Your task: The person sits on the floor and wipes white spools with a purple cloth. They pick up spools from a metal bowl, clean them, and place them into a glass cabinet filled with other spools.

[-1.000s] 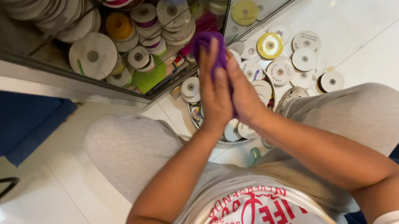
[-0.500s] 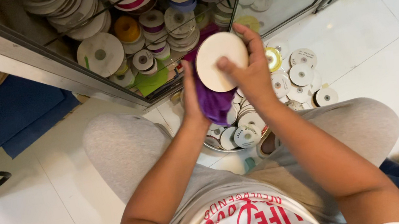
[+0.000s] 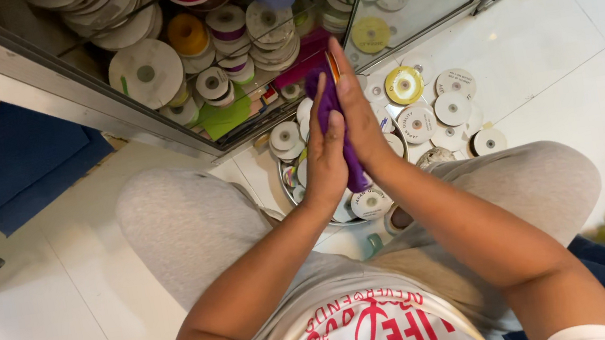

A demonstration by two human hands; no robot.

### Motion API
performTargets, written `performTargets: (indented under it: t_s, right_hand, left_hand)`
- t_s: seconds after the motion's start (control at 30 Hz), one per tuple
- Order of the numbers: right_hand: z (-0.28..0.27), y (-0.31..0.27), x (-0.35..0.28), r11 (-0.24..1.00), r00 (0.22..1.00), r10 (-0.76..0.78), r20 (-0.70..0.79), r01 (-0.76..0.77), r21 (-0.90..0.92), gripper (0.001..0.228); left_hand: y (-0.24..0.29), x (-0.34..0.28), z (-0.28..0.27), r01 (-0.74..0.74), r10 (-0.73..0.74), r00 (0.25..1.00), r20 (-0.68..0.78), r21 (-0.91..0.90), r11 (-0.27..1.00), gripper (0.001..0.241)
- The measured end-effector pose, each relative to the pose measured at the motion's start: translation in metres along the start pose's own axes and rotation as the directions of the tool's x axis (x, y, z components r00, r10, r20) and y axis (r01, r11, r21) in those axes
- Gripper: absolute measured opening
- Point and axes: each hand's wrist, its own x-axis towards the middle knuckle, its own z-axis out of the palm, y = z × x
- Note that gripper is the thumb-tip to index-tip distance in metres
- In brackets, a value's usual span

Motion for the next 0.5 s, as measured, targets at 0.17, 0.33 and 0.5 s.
performTargets:
  t_s: [0.17,0.33,0.5]
  right_hand:
    - [0.016,-0.025,-0.028,0.987,0.995,0.054,0.083,-0.066,0.147,0.078]
    - [0.008,-0.031,-0.039,0.965,0.977,0.066,0.204,-0.115,0.237,0.072]
    - [-0.037,-0.047,-0.007,0.899,0.896,0.408,-0.173,-0.361,0.249,0.040]
  left_hand:
    - [-0.008,0.013,-0.020,-0.278,0.272,0.960,0.070,0.096,0.956,0.057]
    - [-0.011,0.054,-0.044,-0.283,0.286,0.957,-0.044,0.076,0.956,0.045]
    - [-0.006,0.053,-0.037,-0.151,0.140,0.981,-0.135,-0.074,0.986,0.045]
